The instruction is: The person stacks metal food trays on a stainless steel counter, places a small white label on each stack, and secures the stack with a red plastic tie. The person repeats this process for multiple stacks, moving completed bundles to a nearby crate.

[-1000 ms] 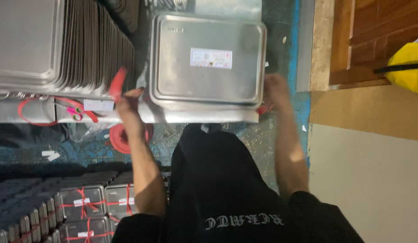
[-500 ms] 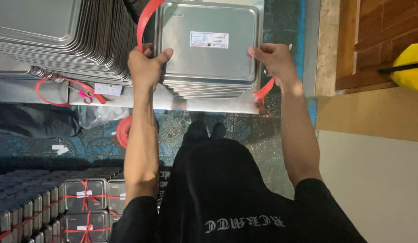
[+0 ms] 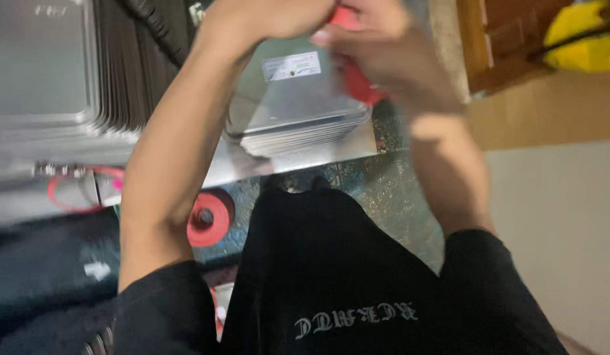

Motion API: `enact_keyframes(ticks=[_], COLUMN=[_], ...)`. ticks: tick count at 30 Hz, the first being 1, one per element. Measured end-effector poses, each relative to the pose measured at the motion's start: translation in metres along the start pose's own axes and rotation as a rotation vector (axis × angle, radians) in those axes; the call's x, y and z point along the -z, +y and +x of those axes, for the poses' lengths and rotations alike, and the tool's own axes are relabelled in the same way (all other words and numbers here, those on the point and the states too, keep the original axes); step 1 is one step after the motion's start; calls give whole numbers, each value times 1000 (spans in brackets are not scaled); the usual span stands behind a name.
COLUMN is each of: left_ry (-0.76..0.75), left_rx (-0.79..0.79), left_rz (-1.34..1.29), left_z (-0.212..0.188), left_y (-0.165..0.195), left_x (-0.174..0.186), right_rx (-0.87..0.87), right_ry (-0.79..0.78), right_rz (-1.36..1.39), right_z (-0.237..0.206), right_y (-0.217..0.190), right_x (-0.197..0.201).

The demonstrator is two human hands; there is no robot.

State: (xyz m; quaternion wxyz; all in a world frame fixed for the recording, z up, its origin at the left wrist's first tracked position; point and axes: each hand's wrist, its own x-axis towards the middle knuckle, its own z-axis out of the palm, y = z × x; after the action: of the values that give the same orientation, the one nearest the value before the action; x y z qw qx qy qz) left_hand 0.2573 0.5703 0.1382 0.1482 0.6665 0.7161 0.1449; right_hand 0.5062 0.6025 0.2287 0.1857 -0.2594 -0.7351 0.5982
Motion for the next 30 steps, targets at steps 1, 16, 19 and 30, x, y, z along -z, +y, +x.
enact_keyframes(ticks=[1, 16, 19, 30], left_ry=[-115, -729, -81, 229], left_rx=[-55, -402, -739, -656], left_rz=[41, -1104, -888, -751], left_z=[22, 59, 43, 17], left_y=[2, 25, 22, 33], left_x=[-5, -53, -44, -66], right_rx=[13, 318, -438, 199], right_ry=[60, 252, 232, 949], right_rz=[77, -1278, -201, -686], right_z=[6, -92, -193, -118], right_y=[6, 42, 174, 192], right_x=[-8, 4, 17, -93])
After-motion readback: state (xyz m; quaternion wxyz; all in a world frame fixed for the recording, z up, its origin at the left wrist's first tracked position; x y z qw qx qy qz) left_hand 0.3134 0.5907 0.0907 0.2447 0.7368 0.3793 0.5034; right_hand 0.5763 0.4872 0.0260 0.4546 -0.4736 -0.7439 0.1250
